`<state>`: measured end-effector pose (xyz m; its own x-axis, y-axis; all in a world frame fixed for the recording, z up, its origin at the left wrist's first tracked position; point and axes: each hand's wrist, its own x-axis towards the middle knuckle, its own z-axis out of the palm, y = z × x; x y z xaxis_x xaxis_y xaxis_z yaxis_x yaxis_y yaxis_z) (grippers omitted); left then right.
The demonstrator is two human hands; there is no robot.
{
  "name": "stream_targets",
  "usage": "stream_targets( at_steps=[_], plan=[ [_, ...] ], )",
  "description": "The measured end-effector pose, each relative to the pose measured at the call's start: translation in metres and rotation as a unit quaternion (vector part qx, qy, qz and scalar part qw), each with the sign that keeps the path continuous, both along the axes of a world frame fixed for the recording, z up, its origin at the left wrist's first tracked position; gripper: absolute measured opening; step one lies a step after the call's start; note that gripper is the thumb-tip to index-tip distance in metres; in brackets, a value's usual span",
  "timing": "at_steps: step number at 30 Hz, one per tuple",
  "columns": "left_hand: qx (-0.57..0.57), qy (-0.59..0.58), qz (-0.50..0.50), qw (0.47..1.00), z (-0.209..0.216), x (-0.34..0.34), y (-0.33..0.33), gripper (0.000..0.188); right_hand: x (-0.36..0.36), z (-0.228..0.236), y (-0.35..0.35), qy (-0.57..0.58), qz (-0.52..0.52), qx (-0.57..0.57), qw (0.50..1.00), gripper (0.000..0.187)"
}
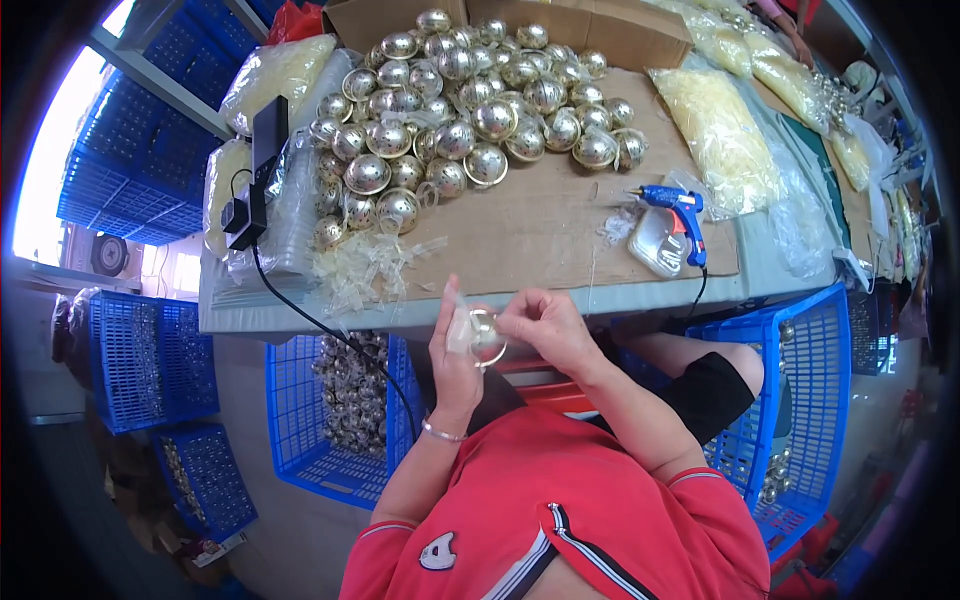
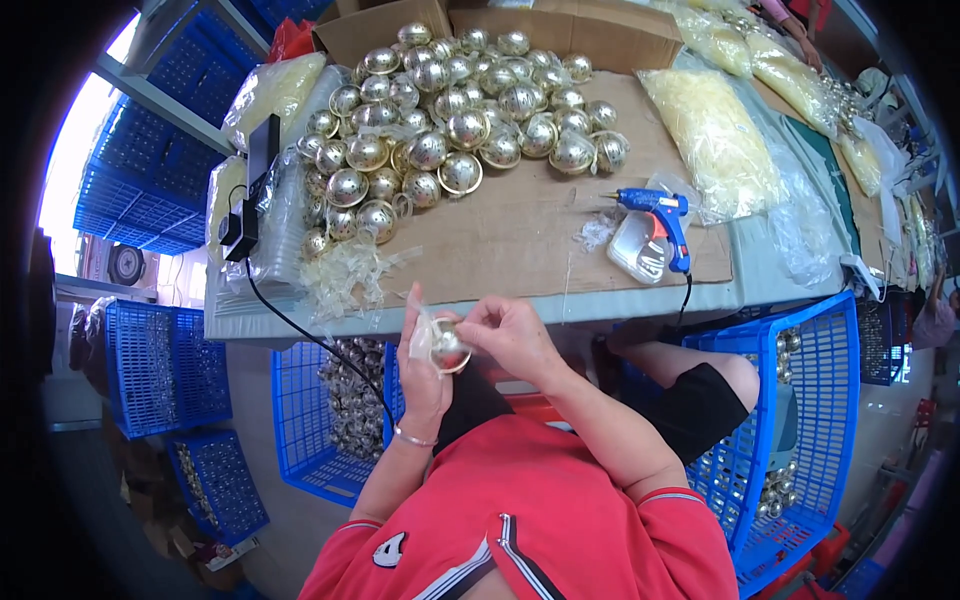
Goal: Decorating gold Christmas baubles by applying hot glue and attaching a decorative element.
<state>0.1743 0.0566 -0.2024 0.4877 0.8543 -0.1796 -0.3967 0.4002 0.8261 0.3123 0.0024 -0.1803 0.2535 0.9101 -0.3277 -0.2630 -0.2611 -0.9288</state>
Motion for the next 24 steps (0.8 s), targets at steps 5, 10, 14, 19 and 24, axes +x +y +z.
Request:
stream_targets(
  at_steps=[5, 10, 14, 19, 24],
  plan=[
    [-0.003, 0.007, 0.104, 0.995, 0.031, -0.062, 0.022, 0.053, 0.027, -0.008, 0.035, -0.220, -0.029, 0.050, 0.974, 0.019],
    [-0.005, -0.032, 0.326, 0.945, 0.024, -0.188, 0.071, 0.059, 0.064, -0.010, 0.097, -0.566, -0.140, 0.100, 0.807, 0.042],
    [-0.149, -0.180, 0.393, 0.889, -0.020, -0.268, 0.082, 0.072, 0.055, 0.014, 0.129, -0.587, -0.061, -0.004, 0.808, 0.048],
    [-0.141, -0.017, 0.436, 0.889, -0.019, -0.238, 0.062, 0.077, 0.063, 0.026, 0.167, -0.687, -0.063, 0.173, 0.703, 0.047],
    [0.013, 0.062, 0.348, 0.935, 0.039, -0.144, 0.053, 0.049, 0.067, 0.032, 0.190, -0.764, 0.071, 0.077, 0.637, 0.045]
  ],
)
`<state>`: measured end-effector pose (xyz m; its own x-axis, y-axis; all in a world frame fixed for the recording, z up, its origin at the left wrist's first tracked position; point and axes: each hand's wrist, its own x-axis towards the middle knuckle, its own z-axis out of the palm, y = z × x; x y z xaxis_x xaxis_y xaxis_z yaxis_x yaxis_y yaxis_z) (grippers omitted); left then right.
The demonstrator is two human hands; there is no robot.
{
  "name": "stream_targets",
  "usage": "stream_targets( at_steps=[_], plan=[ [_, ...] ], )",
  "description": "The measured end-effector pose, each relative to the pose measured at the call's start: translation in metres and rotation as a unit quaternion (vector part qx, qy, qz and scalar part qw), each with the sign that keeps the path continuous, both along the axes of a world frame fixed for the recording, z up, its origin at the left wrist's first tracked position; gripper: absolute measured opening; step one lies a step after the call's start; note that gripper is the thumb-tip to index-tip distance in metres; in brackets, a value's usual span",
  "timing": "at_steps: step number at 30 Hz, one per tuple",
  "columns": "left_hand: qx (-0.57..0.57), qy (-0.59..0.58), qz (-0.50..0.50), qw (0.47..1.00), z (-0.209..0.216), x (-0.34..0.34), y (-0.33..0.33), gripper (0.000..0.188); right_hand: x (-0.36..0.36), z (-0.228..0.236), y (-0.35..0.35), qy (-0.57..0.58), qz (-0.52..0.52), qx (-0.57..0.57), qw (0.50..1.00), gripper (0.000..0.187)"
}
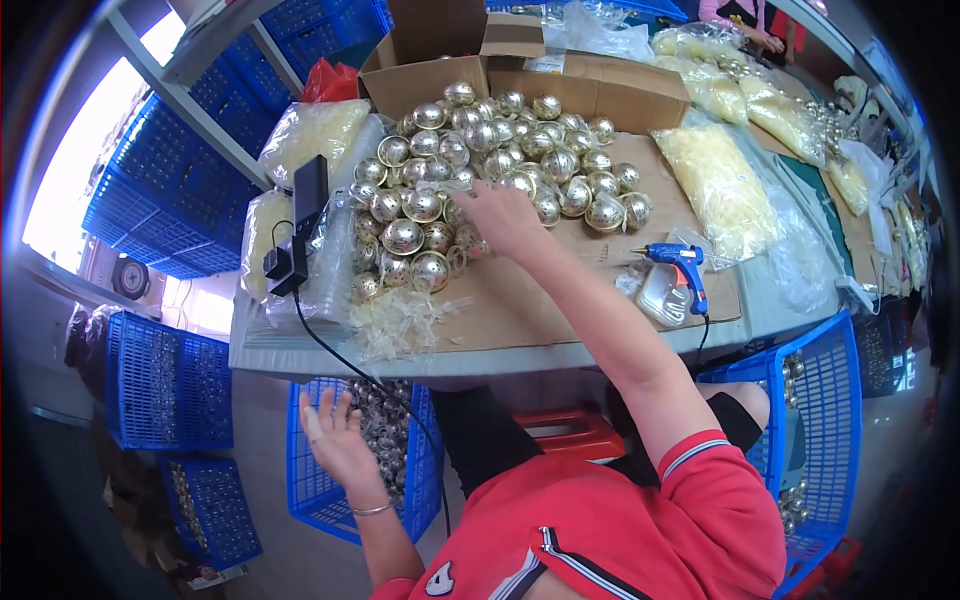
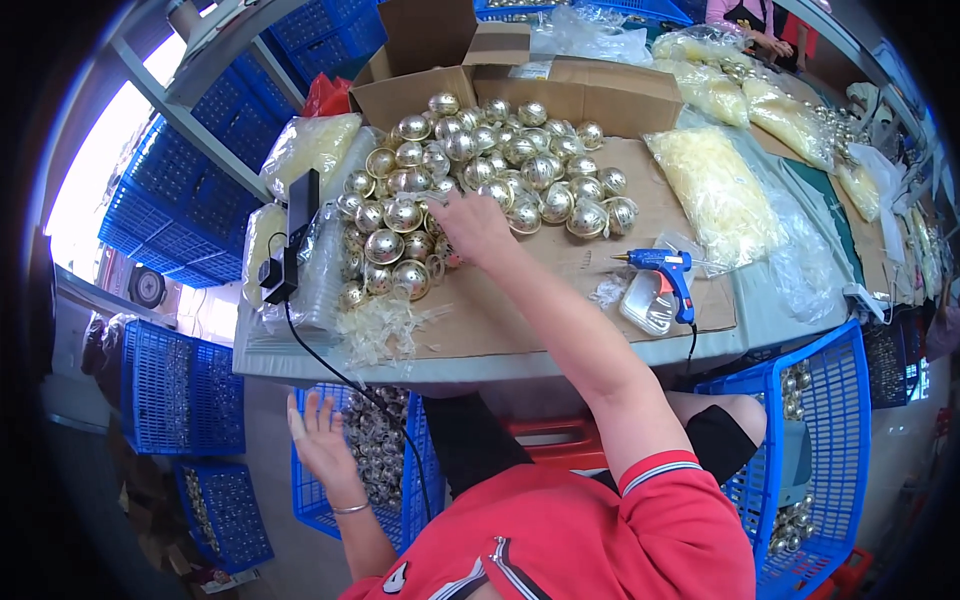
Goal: Decorating gold Christmas baubles by applying hot glue and attaching a decorative element.
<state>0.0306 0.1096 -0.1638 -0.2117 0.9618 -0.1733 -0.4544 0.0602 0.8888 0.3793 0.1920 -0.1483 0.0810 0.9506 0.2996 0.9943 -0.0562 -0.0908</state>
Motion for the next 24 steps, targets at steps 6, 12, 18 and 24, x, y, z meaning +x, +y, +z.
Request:
stream_targets(
  at_steps=[6, 12, 18, 24],
  plan=[
    [-0.002, -0.078, -0.271, 0.959, 0.011, 0.091, -0.018, 0.047, -0.011, 0.006, -0.040, 0.077, 0.014, 0.164, 0.983, 0.046],
    [-0.107, -0.254, -0.390, 0.878, -0.012, 0.162, -0.022, 0.052, -0.067, -0.022, -0.147, 0.177, 0.032, 0.195, 0.964, 0.039],
    [-0.073, -0.110, -0.438, 0.889, -0.038, 0.173, -0.046, 0.026, -0.058, -0.035, -0.211, 0.559, 0.031, 0.061, 0.826, 0.046],
    [0.014, 0.076, -0.566, 0.821, -0.045, 0.159, -0.063, 0.021, -0.028, -0.041, -0.223, 0.919, -0.102, 0.034, 0.378, 0.035]
  ],
)
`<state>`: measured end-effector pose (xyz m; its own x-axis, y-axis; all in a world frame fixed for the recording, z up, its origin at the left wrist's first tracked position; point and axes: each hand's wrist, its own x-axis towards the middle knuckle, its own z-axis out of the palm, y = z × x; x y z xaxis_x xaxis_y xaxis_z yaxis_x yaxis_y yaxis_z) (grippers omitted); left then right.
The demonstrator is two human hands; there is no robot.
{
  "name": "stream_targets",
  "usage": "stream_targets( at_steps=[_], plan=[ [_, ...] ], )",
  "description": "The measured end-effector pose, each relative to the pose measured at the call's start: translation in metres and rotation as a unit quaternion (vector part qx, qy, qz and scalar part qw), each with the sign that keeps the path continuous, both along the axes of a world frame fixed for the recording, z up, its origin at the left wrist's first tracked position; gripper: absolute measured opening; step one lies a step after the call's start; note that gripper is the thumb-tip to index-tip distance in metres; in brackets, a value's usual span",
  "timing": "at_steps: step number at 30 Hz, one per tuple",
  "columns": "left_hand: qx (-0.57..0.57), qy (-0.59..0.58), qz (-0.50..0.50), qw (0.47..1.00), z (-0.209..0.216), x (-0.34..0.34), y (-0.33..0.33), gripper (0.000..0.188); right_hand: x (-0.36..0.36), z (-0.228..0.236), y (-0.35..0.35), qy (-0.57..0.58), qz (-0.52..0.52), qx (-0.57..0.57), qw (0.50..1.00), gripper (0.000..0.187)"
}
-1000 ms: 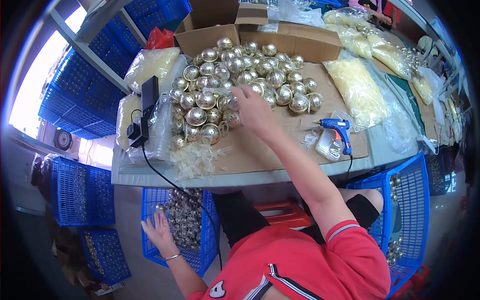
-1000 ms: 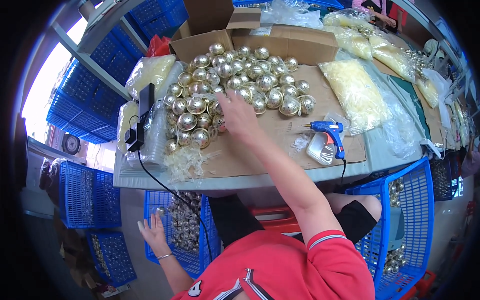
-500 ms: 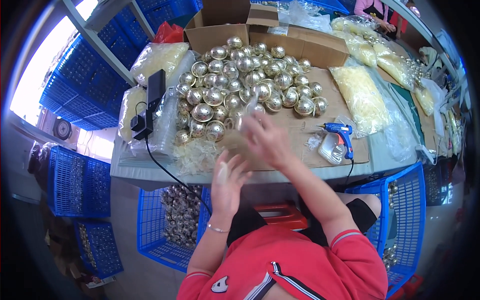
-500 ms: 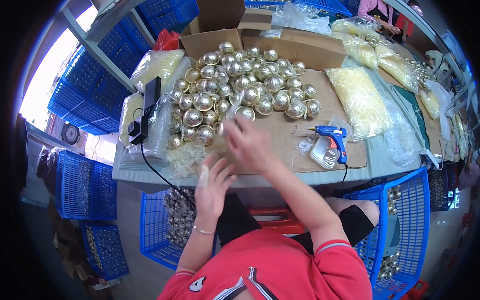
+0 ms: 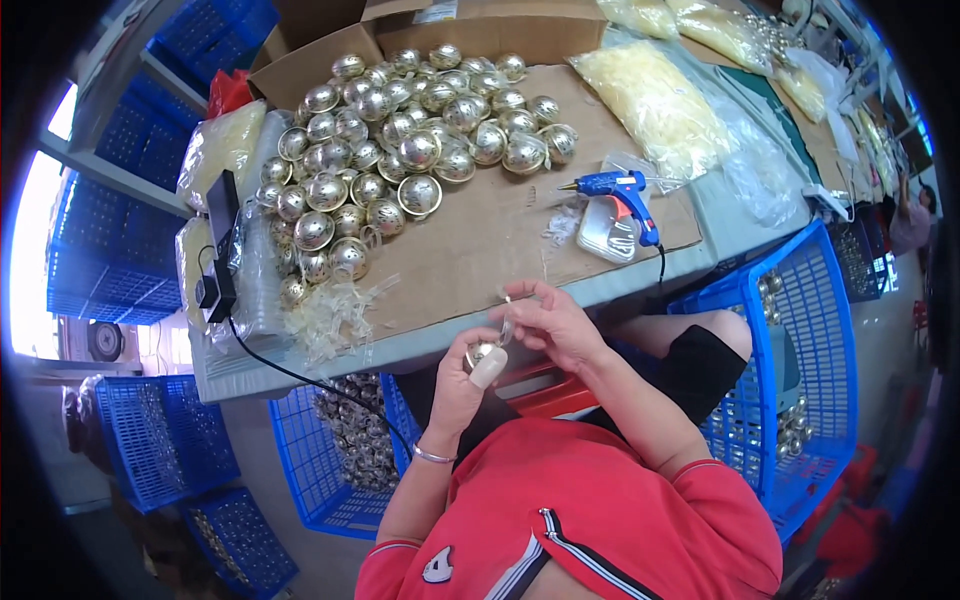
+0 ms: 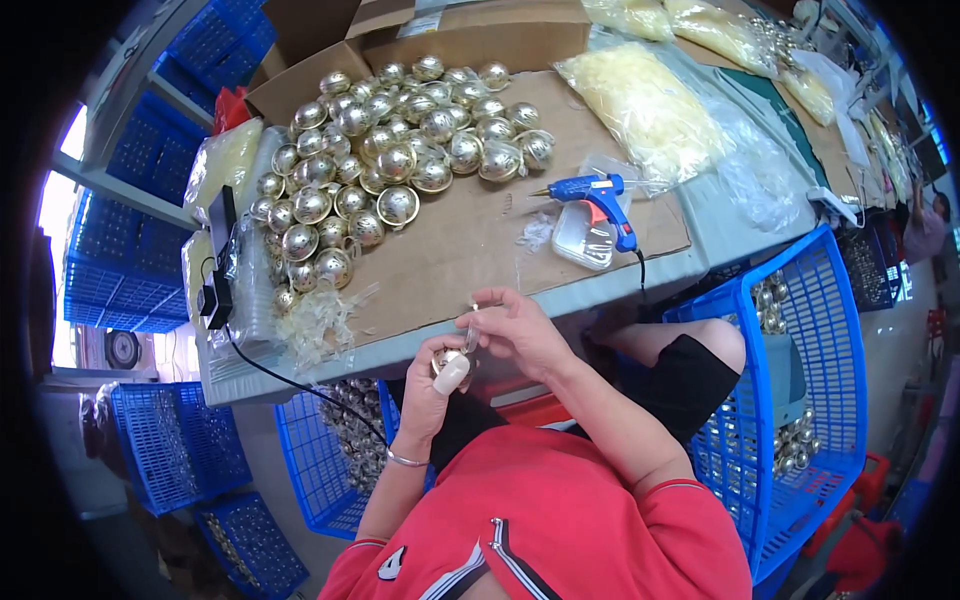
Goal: Decorating gold Christmas baubles by applying hot glue and attaching a decorative element.
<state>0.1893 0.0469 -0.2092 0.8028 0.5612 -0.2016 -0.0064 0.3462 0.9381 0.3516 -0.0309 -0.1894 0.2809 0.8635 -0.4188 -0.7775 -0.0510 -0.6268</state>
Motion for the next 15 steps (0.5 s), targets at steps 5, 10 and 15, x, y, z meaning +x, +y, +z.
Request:
stream_targets(
  at_steps=[5, 10, 15],
  plan=[
    [-0.006, 0.011, 0.005, 1.000, -0.004, -0.007, -0.004, 0.023, 0.003, -0.011, -0.002, -0.034, -0.045, 0.055, 0.997, 0.031],
    [-0.135, -0.039, 0.033, 0.989, -0.006, -0.010, -0.009, 0.025, 0.006, 0.006, -0.003, -0.073, -0.004, 0.063, 0.995, 0.025],
    [-0.254, -0.028, 0.067, 0.964, 0.003, -0.006, -0.014, 0.027, 0.009, 0.013, -0.007, -0.203, 0.012, 0.069, 0.977, 0.013]
  ],
)
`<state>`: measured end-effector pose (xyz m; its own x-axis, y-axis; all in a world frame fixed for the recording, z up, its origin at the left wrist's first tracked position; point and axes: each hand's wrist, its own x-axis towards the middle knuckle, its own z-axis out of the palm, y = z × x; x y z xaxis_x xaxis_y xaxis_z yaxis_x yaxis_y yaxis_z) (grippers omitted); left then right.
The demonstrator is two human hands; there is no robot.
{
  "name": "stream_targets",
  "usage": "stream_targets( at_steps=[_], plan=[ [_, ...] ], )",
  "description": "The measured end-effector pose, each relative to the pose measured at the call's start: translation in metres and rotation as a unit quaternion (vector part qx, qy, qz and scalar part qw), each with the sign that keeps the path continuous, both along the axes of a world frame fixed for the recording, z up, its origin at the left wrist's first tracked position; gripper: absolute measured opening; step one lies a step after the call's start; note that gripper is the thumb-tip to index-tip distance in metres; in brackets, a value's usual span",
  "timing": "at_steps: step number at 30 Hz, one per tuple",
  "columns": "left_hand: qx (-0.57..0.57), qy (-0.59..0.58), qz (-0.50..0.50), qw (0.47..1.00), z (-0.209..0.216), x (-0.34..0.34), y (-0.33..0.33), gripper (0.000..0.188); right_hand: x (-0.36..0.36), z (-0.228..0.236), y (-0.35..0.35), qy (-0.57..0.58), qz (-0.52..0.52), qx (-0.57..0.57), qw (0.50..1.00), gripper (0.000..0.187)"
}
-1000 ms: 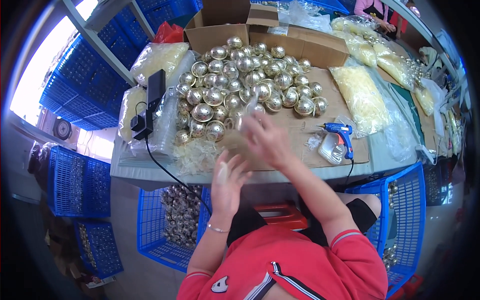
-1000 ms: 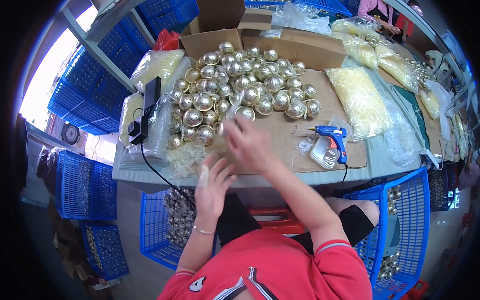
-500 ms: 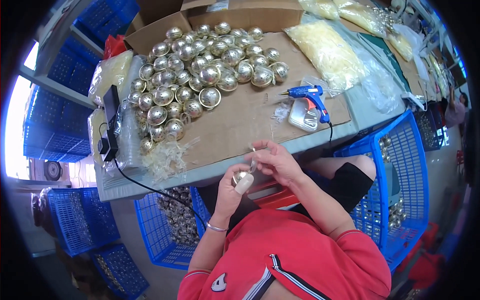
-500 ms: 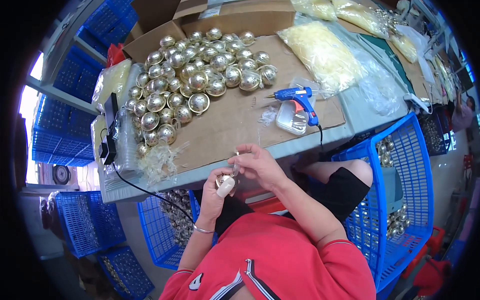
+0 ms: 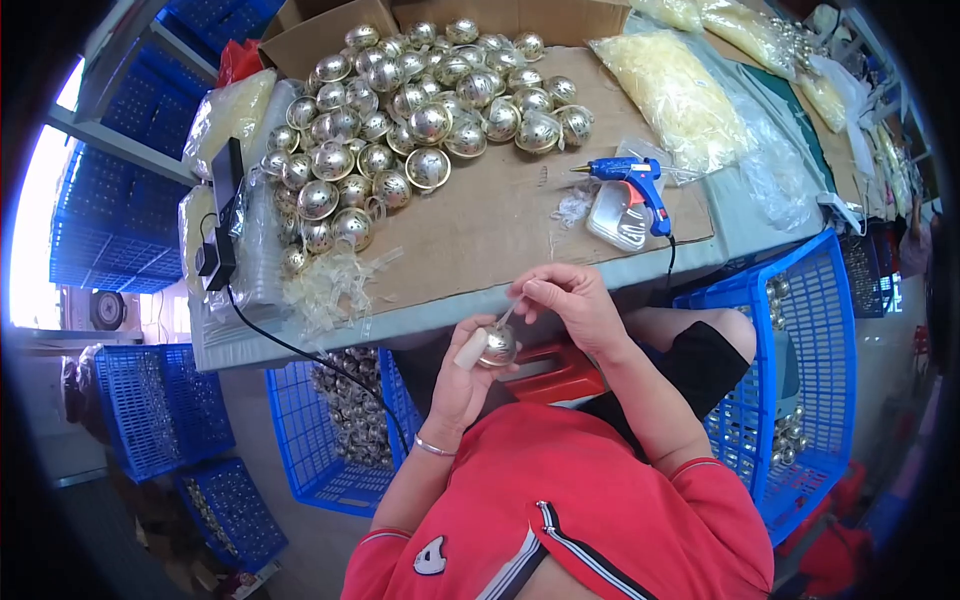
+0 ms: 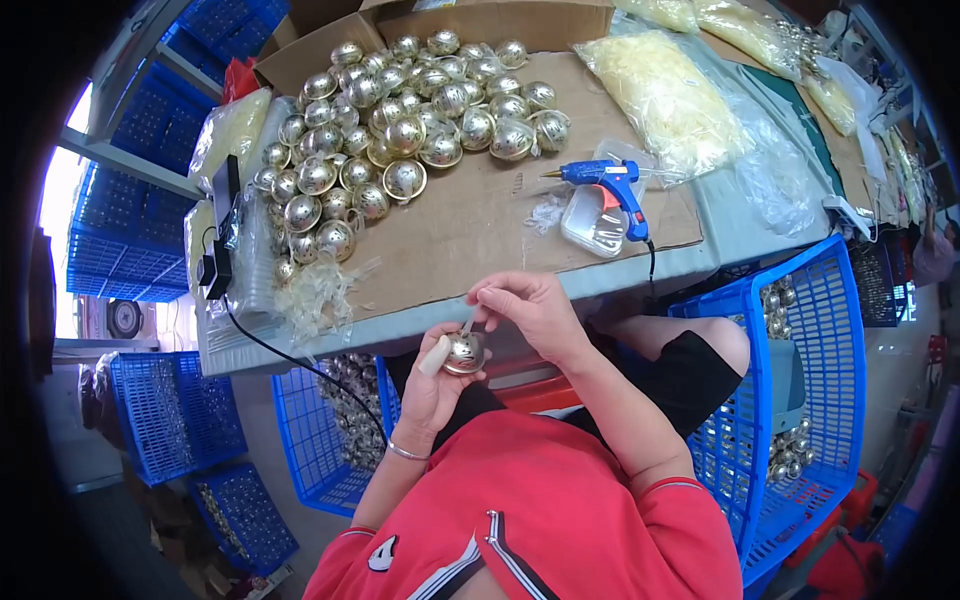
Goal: Decorating gold Christmas baubles by applying hot glue and attaching a decorative element.
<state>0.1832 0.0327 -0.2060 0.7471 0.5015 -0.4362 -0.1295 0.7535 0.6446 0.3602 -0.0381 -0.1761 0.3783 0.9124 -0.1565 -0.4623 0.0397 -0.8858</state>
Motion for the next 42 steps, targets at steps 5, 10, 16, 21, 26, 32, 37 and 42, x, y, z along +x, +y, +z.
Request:
stream_targets(
  at_steps=[5, 10, 16, 21, 26, 32, 37, 42],
  plan=[
    [-0.106, -0.019, -0.025, 0.994, -0.002, -0.001, -0.003, 0.031, -0.001, 0.007, -0.005, -0.300, -0.042, 0.007, 0.953, 0.011],
    [-0.111, -0.033, -0.013, 0.993, -0.006, -0.003, -0.006, 0.032, -0.008, 0.015, -0.008, -0.344, -0.052, -0.004, 0.938, 0.008],
    [-0.042, -0.050, 0.002, 0.998, -0.003, -0.002, -0.009, 0.027, -0.011, 0.016, -0.011, -0.306, -0.048, -0.043, 0.950, 0.005],
    [0.060, -0.040, -0.014, 0.997, -0.016, -0.005, -0.011, 0.025, -0.014, 0.022, -0.008, -0.281, -0.047, -0.029, 0.958, 0.005],
    [0.238, 0.044, -0.031, 0.970, -0.012, 0.002, -0.011, 0.033, -0.022, 0.024, -0.017, -0.271, -0.020, -0.005, 0.962, 0.004],
    [0.176, 0.021, -0.028, 0.984, 0.001, 0.004, -0.006, 0.051, -0.028, 0.015, -0.023, -0.274, -0.030, 0.003, 0.961, 0.005],
    [-0.004, -0.056, 0.032, 0.998, 0.027, 0.014, -0.008, 0.064, -0.033, 0.003, -0.018, -0.281, -0.045, 0.036, 0.958, 0.006],
    [-0.068, -0.084, 0.043, 0.993, 0.029, 0.016, -0.006, 0.067, -0.034, -0.008, -0.019, -0.297, -0.068, 0.039, 0.952, 0.008]
  ],
)
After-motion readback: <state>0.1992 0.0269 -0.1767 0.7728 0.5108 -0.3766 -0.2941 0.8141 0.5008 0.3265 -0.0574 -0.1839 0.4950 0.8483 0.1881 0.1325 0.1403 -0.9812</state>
